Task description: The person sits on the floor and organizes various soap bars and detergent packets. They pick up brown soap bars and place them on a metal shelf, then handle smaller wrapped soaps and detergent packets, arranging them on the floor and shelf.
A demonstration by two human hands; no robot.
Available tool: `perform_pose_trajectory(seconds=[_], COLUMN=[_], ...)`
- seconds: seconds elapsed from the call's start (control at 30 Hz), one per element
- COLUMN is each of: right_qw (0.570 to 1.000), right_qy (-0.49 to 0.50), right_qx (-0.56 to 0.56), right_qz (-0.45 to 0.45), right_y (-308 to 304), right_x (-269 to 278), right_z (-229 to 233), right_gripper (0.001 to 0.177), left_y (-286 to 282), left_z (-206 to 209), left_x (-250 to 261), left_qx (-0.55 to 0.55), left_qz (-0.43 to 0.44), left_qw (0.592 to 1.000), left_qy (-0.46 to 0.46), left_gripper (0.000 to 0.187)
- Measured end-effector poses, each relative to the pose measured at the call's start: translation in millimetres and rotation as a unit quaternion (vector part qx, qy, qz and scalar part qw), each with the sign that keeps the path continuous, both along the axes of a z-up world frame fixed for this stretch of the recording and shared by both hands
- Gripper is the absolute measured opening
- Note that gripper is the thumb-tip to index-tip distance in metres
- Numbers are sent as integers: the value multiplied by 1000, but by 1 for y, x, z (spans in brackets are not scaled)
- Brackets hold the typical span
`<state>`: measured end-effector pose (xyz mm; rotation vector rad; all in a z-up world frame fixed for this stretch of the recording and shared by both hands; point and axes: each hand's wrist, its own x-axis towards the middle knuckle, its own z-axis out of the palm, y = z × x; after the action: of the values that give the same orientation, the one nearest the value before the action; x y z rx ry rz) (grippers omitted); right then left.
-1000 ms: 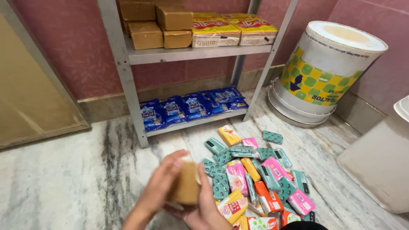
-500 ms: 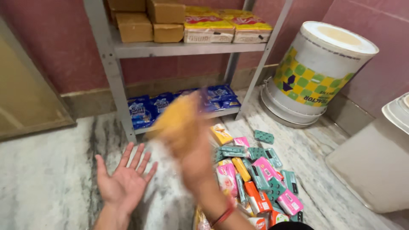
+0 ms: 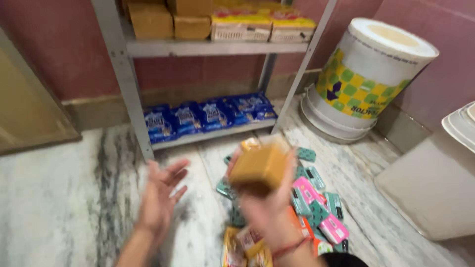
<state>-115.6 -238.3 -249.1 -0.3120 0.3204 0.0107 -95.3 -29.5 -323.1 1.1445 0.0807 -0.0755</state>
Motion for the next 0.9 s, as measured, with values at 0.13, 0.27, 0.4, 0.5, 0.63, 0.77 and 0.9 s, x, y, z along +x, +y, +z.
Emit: perform_pose_trajectory(seconds=[0.13,0.27,0.4,0.5,0.63,0.77,0.9], right_qw=[887,734,420,904,986,991,794], right_qy=[-375,-404,-157,41,58,34,-408], right_qx=[-258,-538,-878,-371,63,-127,-450], right_qz=[-80,-95,167,210,142,6,-44], right_y=[-77,-29,58,60,46,-12,-93], right_x=[40,32,-6,-21,-33,-13,25], right_z=[115,133,8,-95,-120,-21,102], right_gripper=[74,64,103,95,82,77,70], left_y=[29,17,10,-1,-31,-17,21], left_z=[0,18,33,32,29,29,27], left_x=[8,3,-20,-29,-31,-12,-1], left_qx=[-220,-288,-306,-131,341,5,-304], left_qz=[127,103,30,-103,-188,-69,57], left_qw=[958,943,946,986,882,996,947], left_qy=[135,132,100,30,-264,-54,85], left_gripper=[92,96,87,75,65,93,105])
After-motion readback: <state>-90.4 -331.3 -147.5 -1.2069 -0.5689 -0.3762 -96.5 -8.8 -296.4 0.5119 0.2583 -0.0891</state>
